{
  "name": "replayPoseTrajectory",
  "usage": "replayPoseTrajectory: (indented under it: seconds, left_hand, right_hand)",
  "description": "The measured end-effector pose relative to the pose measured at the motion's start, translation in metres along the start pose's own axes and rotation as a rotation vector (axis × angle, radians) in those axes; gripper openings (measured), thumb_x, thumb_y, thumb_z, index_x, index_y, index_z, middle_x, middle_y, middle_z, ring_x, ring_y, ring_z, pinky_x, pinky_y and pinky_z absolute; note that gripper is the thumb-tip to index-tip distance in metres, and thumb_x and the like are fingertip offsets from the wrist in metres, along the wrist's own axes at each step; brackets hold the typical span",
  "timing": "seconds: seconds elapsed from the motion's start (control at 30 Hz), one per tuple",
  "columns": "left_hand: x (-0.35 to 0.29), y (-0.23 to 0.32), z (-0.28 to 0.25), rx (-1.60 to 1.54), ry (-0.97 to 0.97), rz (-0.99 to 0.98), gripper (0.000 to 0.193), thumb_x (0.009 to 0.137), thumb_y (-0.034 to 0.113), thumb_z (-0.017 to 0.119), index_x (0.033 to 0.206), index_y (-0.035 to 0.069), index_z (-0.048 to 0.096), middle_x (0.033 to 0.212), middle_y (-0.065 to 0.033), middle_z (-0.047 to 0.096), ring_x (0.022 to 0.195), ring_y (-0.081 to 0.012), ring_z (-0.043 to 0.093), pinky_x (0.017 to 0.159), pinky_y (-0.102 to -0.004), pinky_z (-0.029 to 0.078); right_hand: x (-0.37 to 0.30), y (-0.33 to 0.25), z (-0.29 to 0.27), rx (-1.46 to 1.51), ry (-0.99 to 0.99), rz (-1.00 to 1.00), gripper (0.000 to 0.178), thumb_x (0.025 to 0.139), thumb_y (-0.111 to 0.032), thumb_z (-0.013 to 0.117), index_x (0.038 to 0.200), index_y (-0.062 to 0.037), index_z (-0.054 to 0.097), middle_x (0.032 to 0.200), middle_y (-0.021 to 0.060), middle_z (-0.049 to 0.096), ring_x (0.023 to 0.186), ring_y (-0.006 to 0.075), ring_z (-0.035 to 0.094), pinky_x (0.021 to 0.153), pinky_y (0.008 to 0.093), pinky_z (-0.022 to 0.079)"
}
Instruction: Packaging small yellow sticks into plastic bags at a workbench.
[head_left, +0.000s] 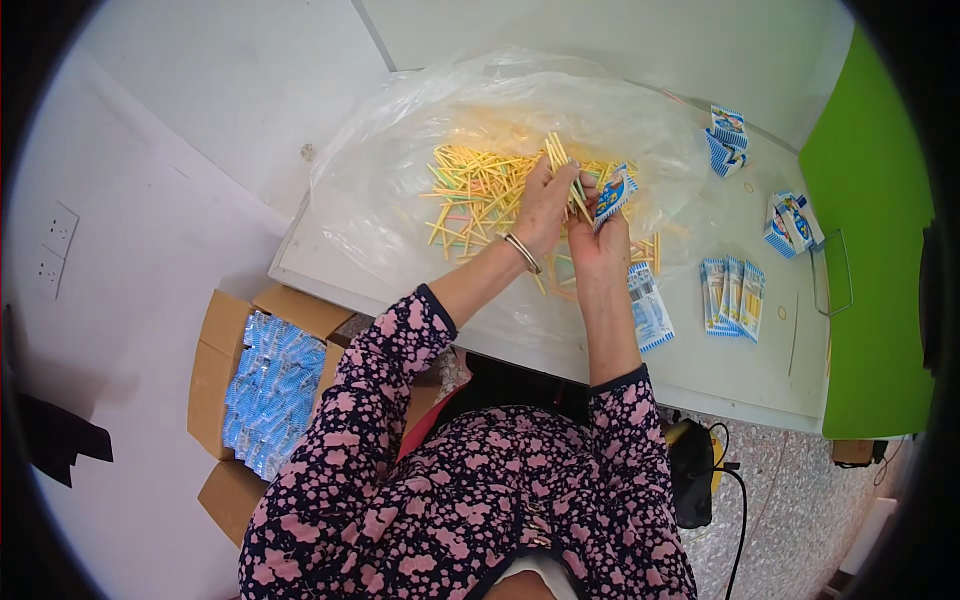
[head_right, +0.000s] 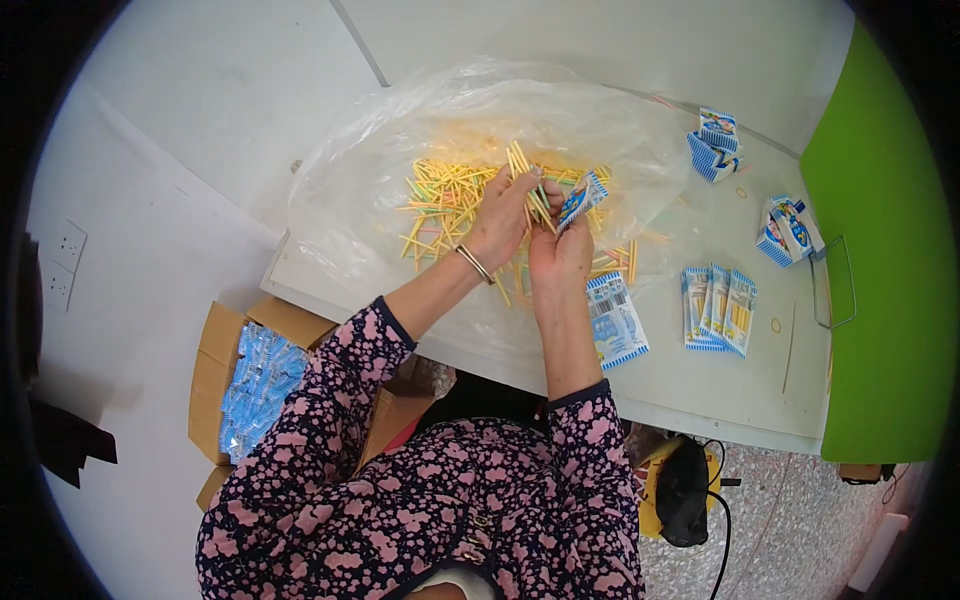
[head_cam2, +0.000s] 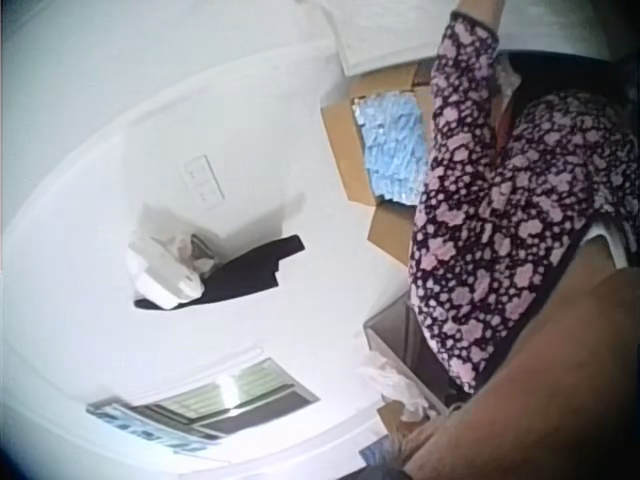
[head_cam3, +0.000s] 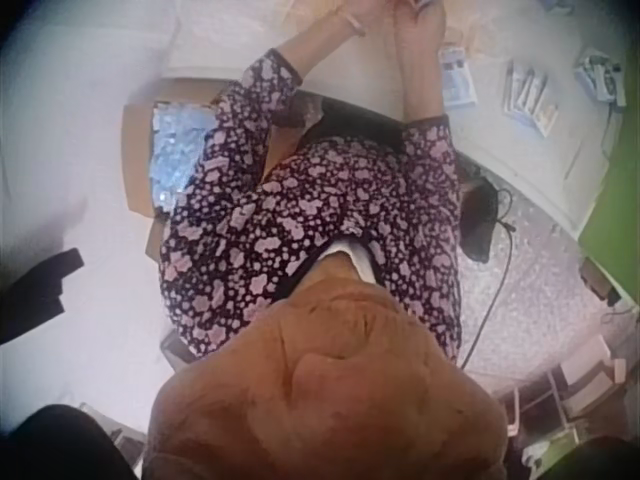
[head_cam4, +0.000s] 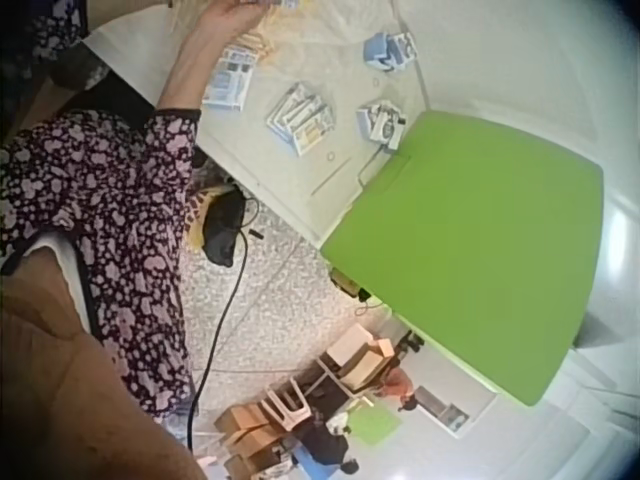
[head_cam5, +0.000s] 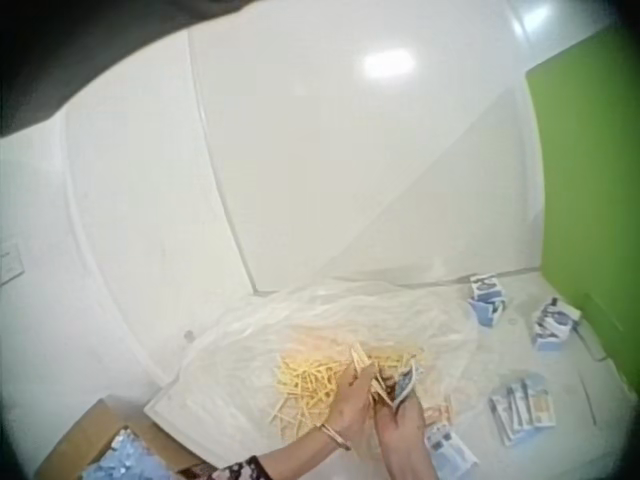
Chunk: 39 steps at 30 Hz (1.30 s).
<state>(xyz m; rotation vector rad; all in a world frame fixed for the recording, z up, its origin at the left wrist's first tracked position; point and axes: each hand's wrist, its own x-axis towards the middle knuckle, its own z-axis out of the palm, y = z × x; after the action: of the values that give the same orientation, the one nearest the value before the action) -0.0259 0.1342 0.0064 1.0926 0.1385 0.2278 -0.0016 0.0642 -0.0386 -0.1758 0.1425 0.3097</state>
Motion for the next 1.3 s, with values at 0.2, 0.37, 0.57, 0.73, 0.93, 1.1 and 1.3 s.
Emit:
replayPoseTrajectory:
  seconds: [0.2, 0.37, 0.57, 0.73, 0.93, 1.1, 1.3]
  left_hand:
    - [-0.011, -0.008, 0.012, -0.015, 0.027, 0.168, 0.02, 0.087, 0.019, 0.059, 0.089, 0.005, 0.046, 0.075, -0.0039, 0.057, 0.069, -0.0105, 0.056, 0.059, -0.0231, 0.049]
    - [-0.013, -0.019, 0.014, 0.062, 0.019, 0.253, 0.029, 0.084, 0.012, 0.063, 0.103, 0.002, 0.044, 0.085, -0.0064, 0.056, 0.071, -0.0086, 0.055, 0.062, -0.0217, 0.048]
    - [-0.017, -0.02, 0.015, 0.056, 0.062, 0.267, 0.051, 0.085, 0.007, 0.059, 0.125, 0.0, 0.028, 0.086, -0.0072, 0.056, 0.075, -0.0094, 0.056, 0.065, -0.0237, 0.049]
    - [-0.012, -0.018, 0.007, 0.02, -0.045, 0.17, 0.017, 0.091, 0.015, 0.053, 0.102, 0.002, 0.051, 0.084, -0.0041, 0.059, 0.076, -0.0107, 0.056, 0.071, -0.0254, 0.048]
    - [0.001, 0.002, -0.009, 0.032, -0.029, 0.106, 0.022, 0.095, 0.024, 0.047, 0.088, 0.003, 0.053, 0.078, -0.0044, 0.058, 0.073, -0.0124, 0.057, 0.07, -0.0262, 0.048]
    - [0.007, 0.033, -0.021, -0.054, -0.023, 0.118, 0.02, 0.096, 0.02, 0.042, 0.09, 0.002, 0.049, 0.083, -0.0075, 0.056, 0.08, -0.0197, 0.061, 0.072, -0.0318, 0.05]
    - [0.003, 0.051, -0.019, -0.108, -0.07, 0.118, 0.02, 0.097, 0.018, 0.039, 0.09, 0.001, 0.048, 0.086, -0.0106, 0.056, 0.083, -0.0254, 0.062, 0.073, -0.0364, 0.053]
  right_hand:
    - [-0.009, 0.0, 0.014, -0.045, 0.098, -0.029, 0.018, 0.091, -0.009, 0.043, 0.094, 0.0, 0.059, 0.092, 0.0089, 0.059, 0.09, 0.0188, 0.056, 0.084, 0.0314, 0.047]
    - [-0.002, -0.003, 0.007, -0.033, 0.12, -0.056, 0.023, 0.092, -0.012, 0.04, 0.106, 0.0013, 0.053, 0.103, 0.0142, 0.058, 0.095, 0.0251, 0.056, 0.091, 0.0376, 0.046]
    - [-0.002, 0.0, 0.007, -0.041, 0.122, -0.027, 0.023, 0.093, -0.012, 0.039, 0.106, 0.0006, 0.053, 0.101, 0.0131, 0.058, 0.094, 0.024, 0.057, 0.088, 0.0365, 0.048]
    - [0.001, 0.002, 0.0, -0.011, 0.065, -0.054, 0.02, 0.093, -0.013, 0.042, 0.103, -0.0003, 0.054, 0.099, 0.0117, 0.059, 0.093, 0.022, 0.058, 0.086, 0.0351, 0.048]
    - [-0.021, -0.009, 0.015, -0.33, 0.018, -0.189, 0.015, 0.089, -0.013, 0.053, 0.099, -0.0023, 0.057, 0.098, 0.0073, 0.062, 0.088, 0.0166, 0.059, 0.079, 0.0289, 0.048]
    - [-0.03, -0.036, 0.011, -0.626, -0.064, -0.287, 0.012, 0.085, -0.013, 0.063, 0.092, -0.0034, 0.06, 0.088, 0.003, 0.064, 0.079, 0.0094, 0.059, 0.072, 0.0237, 0.047]
    - [-0.049, -0.054, 0.011, -0.848, -0.113, -0.046, 0.012, 0.084, -0.013, 0.064, 0.088, -0.0015, 0.062, 0.077, 0.0021, 0.063, 0.067, 0.0058, 0.057, 0.063, 0.0196, 0.046]
